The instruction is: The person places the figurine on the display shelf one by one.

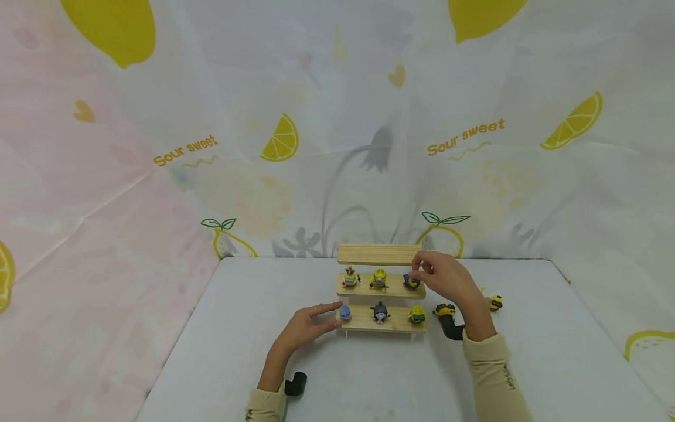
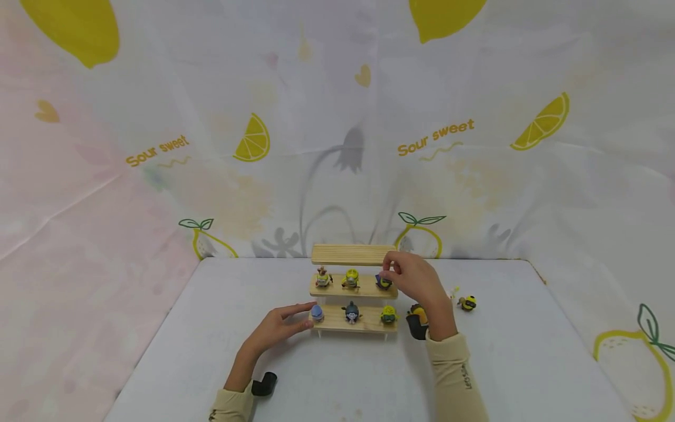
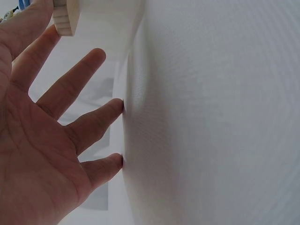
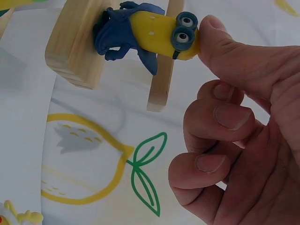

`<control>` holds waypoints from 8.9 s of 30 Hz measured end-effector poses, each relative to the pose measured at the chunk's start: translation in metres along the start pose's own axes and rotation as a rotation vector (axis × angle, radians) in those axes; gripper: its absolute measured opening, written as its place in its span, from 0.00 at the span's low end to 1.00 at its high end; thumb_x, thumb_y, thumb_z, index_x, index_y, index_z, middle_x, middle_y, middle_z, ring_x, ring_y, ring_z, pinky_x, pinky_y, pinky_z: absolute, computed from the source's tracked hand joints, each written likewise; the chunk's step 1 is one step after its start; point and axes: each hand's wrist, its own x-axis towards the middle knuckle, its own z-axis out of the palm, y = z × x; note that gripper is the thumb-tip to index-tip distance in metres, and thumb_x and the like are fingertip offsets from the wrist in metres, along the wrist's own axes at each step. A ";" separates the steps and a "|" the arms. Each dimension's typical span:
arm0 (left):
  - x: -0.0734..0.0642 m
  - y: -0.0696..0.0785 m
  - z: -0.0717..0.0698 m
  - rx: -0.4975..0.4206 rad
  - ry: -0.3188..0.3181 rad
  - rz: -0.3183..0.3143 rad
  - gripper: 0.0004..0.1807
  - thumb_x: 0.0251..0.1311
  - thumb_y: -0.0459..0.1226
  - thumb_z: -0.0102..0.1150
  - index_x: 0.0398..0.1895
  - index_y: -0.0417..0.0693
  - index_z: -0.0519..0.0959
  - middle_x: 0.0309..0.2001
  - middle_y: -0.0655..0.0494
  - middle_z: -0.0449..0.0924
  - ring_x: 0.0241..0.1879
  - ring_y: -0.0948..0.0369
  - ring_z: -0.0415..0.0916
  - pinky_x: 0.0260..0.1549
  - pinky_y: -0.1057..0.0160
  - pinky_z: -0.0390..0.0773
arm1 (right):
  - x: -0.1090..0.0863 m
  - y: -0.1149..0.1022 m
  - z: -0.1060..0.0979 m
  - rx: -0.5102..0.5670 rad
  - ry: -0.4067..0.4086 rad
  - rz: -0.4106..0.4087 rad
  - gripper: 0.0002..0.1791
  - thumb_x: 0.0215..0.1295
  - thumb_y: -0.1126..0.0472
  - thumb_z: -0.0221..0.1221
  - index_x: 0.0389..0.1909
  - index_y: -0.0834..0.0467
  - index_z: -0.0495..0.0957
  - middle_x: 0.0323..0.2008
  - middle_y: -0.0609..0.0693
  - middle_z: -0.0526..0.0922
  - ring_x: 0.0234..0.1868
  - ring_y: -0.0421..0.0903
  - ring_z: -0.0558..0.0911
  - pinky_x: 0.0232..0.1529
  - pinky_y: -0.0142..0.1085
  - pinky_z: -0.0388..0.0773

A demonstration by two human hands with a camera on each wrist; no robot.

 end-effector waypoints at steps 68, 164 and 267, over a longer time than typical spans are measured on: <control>0.000 0.000 0.000 -0.017 -0.004 0.003 0.26 0.60 0.53 0.66 0.62 0.62 0.79 0.62 0.58 0.76 0.68 0.44 0.63 0.65 0.41 0.62 | -0.073 0.080 0.029 -0.082 -0.146 0.223 0.19 0.57 0.62 0.71 0.51 0.56 0.84 0.22 0.46 0.68 0.23 0.44 0.66 0.22 0.36 0.60; 0.003 -0.002 -0.001 -0.014 0.007 0.003 0.24 0.61 0.52 0.66 0.61 0.63 0.79 0.61 0.59 0.76 0.68 0.45 0.64 0.65 0.40 0.62 | 0.049 -0.069 -0.008 -0.264 -0.057 -0.160 0.16 0.72 0.48 0.57 0.49 0.56 0.76 0.29 0.44 0.80 0.22 0.39 0.74 0.20 0.35 0.70; 0.002 0.000 0.001 -0.012 -0.006 -0.027 0.25 0.61 0.52 0.66 0.62 0.62 0.80 0.60 0.61 0.77 0.67 0.47 0.65 0.65 0.39 0.61 | 0.086 -0.085 0.038 -0.273 -0.189 -0.141 0.22 0.73 0.49 0.56 0.61 0.56 0.72 0.38 0.49 0.83 0.34 0.45 0.81 0.32 0.41 0.78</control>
